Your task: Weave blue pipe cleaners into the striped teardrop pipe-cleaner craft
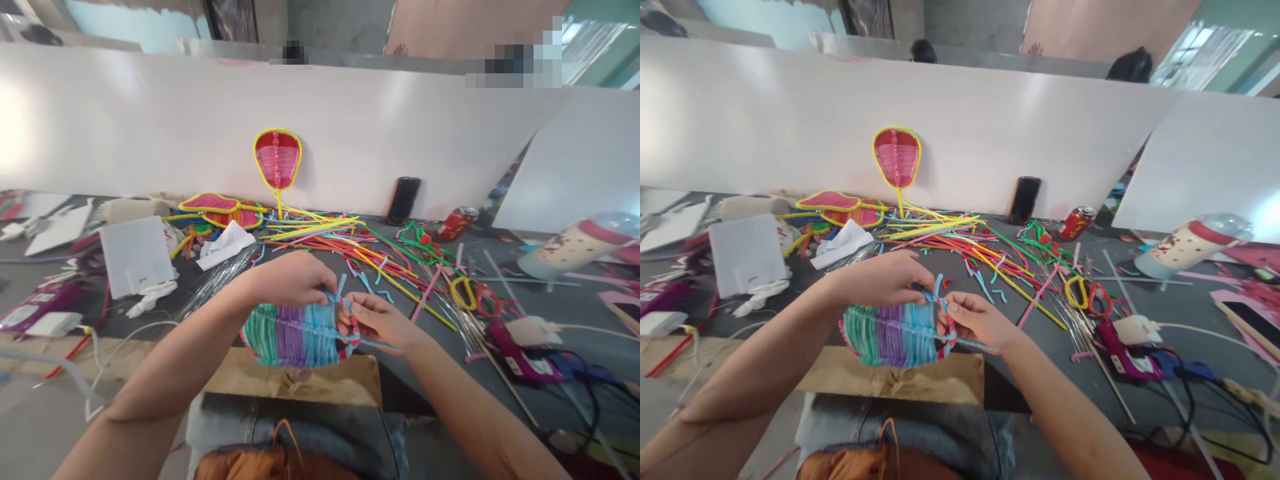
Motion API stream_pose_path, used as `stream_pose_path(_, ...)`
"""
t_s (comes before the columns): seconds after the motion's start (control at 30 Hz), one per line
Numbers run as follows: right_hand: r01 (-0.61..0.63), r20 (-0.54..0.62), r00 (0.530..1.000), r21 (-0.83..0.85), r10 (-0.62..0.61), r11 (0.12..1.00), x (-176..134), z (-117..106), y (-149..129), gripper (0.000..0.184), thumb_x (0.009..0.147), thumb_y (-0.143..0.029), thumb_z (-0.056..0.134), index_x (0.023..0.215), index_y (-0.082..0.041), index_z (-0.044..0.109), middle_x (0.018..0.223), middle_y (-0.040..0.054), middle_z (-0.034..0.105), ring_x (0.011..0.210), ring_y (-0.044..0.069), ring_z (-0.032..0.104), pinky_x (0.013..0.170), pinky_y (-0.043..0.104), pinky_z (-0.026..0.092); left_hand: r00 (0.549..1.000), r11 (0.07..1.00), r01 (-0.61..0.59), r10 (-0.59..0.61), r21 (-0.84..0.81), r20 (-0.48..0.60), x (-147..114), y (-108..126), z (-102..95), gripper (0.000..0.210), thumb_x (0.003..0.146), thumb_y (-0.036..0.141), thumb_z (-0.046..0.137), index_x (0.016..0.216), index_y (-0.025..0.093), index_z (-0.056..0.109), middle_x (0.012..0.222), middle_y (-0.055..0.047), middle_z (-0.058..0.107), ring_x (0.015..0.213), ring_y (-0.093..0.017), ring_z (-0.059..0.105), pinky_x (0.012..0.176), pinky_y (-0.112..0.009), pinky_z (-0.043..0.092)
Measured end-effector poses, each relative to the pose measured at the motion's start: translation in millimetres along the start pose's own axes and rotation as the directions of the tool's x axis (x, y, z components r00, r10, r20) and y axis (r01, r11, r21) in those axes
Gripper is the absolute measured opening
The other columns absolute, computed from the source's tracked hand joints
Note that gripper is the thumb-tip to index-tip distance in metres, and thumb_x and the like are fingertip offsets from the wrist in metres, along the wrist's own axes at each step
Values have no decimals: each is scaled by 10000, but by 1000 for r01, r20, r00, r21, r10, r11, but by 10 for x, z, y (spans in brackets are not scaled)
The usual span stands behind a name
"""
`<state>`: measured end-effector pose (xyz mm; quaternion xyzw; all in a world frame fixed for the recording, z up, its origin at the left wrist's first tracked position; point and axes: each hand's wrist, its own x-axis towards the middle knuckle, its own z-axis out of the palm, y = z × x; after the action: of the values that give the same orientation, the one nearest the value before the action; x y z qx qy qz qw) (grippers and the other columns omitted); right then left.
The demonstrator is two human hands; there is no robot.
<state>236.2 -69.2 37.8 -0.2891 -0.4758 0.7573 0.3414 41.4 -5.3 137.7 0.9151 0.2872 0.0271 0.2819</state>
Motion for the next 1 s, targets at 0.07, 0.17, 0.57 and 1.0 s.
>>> stream_pose_path(0.07, -4, -43, 999, -63, 1, 998, -11, -22, 3, 332, 812, -511, 604, 787, -187, 538, 732, -3, 537, 667, 122, 541, 646, 262, 461, 999, 994, 9, -4, -112, 42, 45, -62, 35, 87, 655, 173, 656, 685, 239, 703, 639, 25, 666, 670, -180, 581, 710, -261, 388)
stream_pose_path(0.17, 25, -180, 981, -262, -74, 965, -52, -117, 7, 320, 847, -506, 548, 868, -187, 566, 760, -2, 556, 689, 122, 548, 669, 263, 474, 988, 974, -3, 38, -228, 149, 89, -148, 98, 85, 658, 191, 651, 694, 237, 712, 642, 37, 660, 640, -166, 568, 619, -233, 364)
stream_pose_path(0.57, -777, -745, 531, -618, -403, 120, -831, -1128, -260, 253, 891, -152, 387, 1032, -114, 593, 1059, 189, 629, 1030, 277, 576, 870, 387, 410, 995, 969, 21, 5, -245, 103, 231, -519, 415, 189, 755, 322, 576, 719, 171, 683, 617, 27, 603, 608, -139, 535, 570, -204, 351)
stream_pose_path(1.0, -982, -953, 184, -189, -242, -3, -836, -1812, -473, 367, 840, -164, 444, 1140, 37, 508, 1011, 346, 617, 968, 392, 629, 719, 389, 421, 998, 988, 62, -62, -143, 7, -106, -797, 604, 220, 817, 235, 487, 977, 196, 634, 904, 12, 680, 823, -156, 613, 714, -206, 393)
